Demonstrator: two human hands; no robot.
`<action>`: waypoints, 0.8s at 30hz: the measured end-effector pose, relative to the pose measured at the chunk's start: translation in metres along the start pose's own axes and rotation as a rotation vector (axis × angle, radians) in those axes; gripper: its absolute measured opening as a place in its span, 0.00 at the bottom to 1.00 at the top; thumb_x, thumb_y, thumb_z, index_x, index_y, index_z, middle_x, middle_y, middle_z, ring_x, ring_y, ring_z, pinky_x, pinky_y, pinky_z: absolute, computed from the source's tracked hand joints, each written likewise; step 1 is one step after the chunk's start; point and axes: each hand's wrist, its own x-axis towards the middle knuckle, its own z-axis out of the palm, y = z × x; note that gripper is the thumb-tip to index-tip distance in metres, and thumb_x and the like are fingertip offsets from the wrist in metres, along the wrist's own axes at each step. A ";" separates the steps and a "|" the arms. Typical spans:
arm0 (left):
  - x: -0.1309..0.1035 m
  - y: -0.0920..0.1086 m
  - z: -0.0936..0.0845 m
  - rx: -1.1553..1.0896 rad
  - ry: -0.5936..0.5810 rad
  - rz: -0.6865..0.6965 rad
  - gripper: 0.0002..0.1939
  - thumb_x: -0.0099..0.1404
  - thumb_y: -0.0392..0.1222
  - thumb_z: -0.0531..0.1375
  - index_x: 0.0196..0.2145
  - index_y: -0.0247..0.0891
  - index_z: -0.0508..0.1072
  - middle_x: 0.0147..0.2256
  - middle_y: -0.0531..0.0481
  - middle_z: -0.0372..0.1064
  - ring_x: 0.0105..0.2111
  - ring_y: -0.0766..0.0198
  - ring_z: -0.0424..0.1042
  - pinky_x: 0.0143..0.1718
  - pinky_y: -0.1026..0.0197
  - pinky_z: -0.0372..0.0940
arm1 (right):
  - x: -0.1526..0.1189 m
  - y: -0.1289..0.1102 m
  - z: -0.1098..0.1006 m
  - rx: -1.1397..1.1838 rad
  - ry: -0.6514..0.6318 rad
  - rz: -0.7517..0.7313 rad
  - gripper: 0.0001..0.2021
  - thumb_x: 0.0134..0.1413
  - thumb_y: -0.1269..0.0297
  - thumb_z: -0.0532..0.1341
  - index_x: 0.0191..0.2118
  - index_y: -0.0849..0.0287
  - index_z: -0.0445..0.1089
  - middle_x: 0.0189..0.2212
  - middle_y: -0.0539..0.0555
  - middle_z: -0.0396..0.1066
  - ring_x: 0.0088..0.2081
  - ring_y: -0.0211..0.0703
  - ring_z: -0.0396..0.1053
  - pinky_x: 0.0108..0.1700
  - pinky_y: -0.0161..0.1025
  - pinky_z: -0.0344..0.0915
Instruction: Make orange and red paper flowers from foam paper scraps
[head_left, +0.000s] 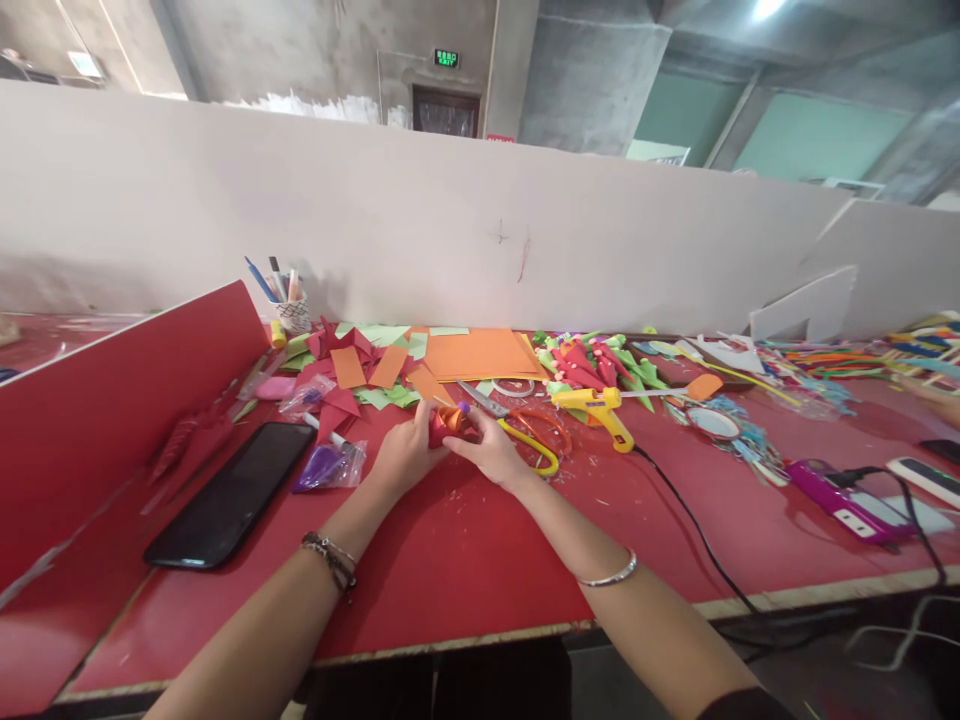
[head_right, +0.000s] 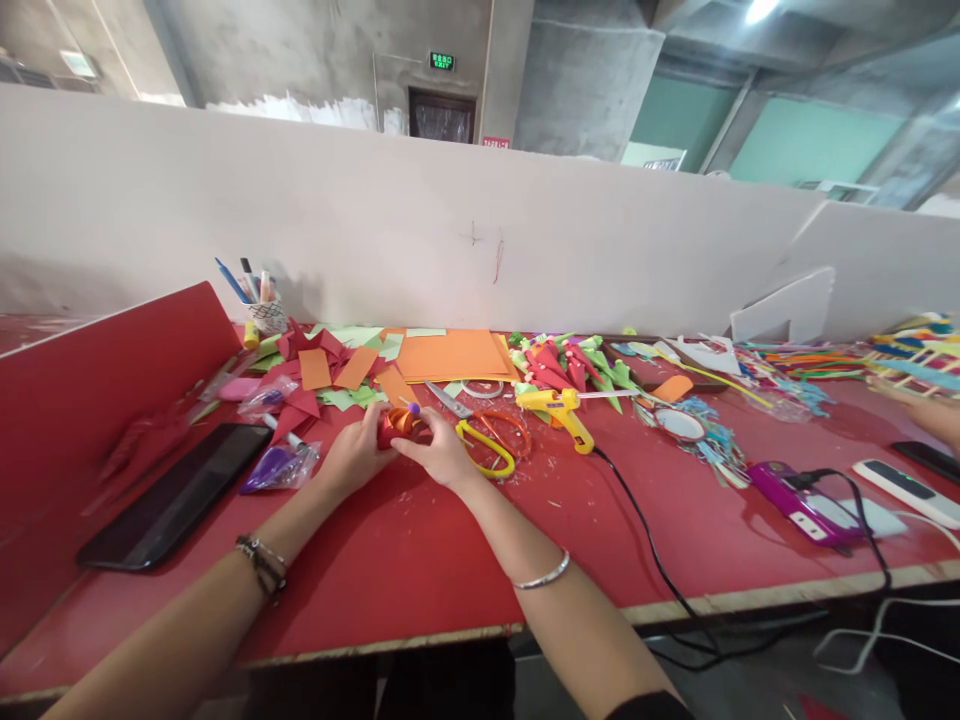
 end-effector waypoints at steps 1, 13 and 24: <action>0.000 0.001 0.000 0.021 -0.007 -0.012 0.21 0.57 0.45 0.54 0.46 0.34 0.55 0.30 0.44 0.71 0.29 0.55 0.72 0.25 0.62 0.61 | 0.000 0.000 0.000 -0.002 0.012 0.002 0.21 0.40 0.60 0.63 0.43 0.58 0.63 0.40 0.53 0.68 0.40 0.41 0.67 0.43 0.40 0.63; 0.002 0.000 -0.008 0.265 -0.183 -0.076 0.16 0.61 0.50 0.47 0.32 0.36 0.66 0.27 0.44 0.71 0.28 0.57 0.71 0.23 0.64 0.54 | 0.002 -0.001 0.000 0.076 0.021 0.015 0.19 0.39 0.61 0.64 0.40 0.57 0.64 0.35 0.51 0.68 0.36 0.40 0.67 0.42 0.39 0.63; -0.003 -0.001 -0.014 0.283 -0.182 -0.030 0.17 0.58 0.53 0.48 0.26 0.37 0.66 0.23 0.48 0.69 0.24 0.59 0.68 0.21 0.65 0.46 | 0.005 0.000 0.006 0.219 -0.055 0.031 0.16 0.36 0.61 0.65 0.36 0.58 0.66 0.30 0.48 0.68 0.32 0.37 0.66 0.36 0.36 0.63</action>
